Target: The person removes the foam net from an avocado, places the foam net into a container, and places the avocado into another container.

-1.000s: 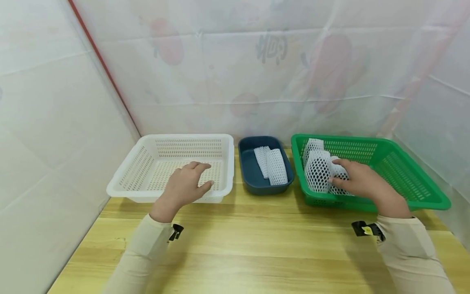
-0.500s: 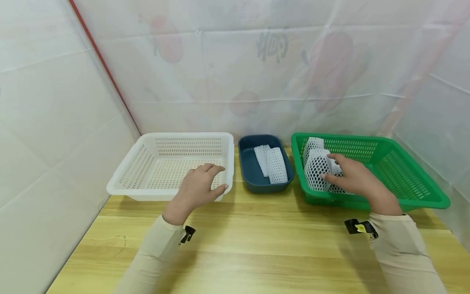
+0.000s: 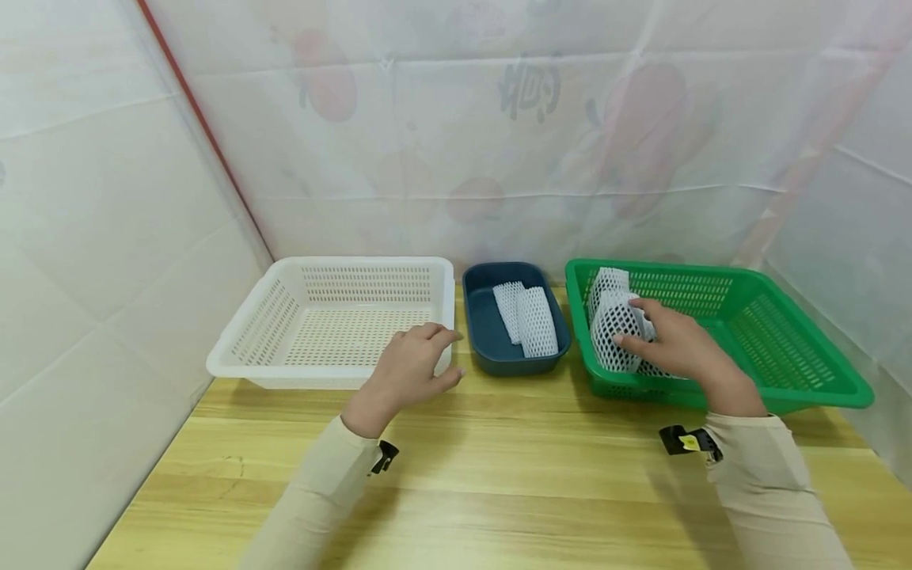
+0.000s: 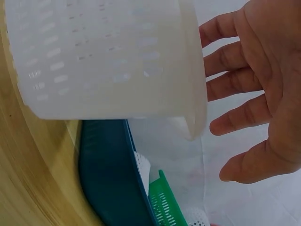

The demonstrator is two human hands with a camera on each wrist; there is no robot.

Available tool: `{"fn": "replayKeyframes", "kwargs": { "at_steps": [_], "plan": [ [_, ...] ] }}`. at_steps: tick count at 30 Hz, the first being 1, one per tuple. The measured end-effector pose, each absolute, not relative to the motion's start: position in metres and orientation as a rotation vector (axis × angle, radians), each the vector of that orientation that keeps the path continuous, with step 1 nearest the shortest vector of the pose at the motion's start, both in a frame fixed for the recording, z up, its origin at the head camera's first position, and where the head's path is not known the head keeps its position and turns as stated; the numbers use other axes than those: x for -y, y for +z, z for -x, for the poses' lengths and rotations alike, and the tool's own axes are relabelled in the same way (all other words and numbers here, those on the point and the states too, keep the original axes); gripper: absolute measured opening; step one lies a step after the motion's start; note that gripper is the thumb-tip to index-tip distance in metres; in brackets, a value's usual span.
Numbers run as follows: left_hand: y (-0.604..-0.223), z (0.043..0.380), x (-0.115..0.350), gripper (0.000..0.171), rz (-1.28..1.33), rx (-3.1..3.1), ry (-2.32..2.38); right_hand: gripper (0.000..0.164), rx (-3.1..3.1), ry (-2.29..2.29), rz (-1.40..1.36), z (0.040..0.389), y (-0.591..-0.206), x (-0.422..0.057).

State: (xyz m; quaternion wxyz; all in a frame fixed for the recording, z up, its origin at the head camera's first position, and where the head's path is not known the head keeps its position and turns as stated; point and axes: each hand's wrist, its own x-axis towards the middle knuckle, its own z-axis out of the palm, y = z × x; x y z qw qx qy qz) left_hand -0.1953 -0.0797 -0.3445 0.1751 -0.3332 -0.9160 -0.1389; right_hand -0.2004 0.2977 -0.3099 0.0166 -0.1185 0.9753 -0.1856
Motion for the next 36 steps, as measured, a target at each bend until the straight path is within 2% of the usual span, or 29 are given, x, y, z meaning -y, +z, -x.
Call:
{"fn": "replayKeyframes", "kwargs": {
  "at_steps": [10,21,30,36],
  "plan": [
    [-0.347,0.196,0.069,0.042,1.031,2.534,-0.390,0.088,-3.021,-0.614,0.378,0.204,-0.317,-0.295],
    [-0.350,0.196,0.054,0.042,1.120,2.493,-0.427,0.073,-3.014,-0.585,0.500,0.209,-0.321,-0.293],
    [-0.357,0.195,0.042,0.041,1.216,2.427,-0.397,0.070,-3.012,-0.476,0.528,0.211,-0.327,-0.291],
    [-0.363,0.197,0.035,0.040,1.255,2.448,-0.391,0.076,-3.068,-0.456,0.433,0.211,-0.332,-0.290]
  ]
}}
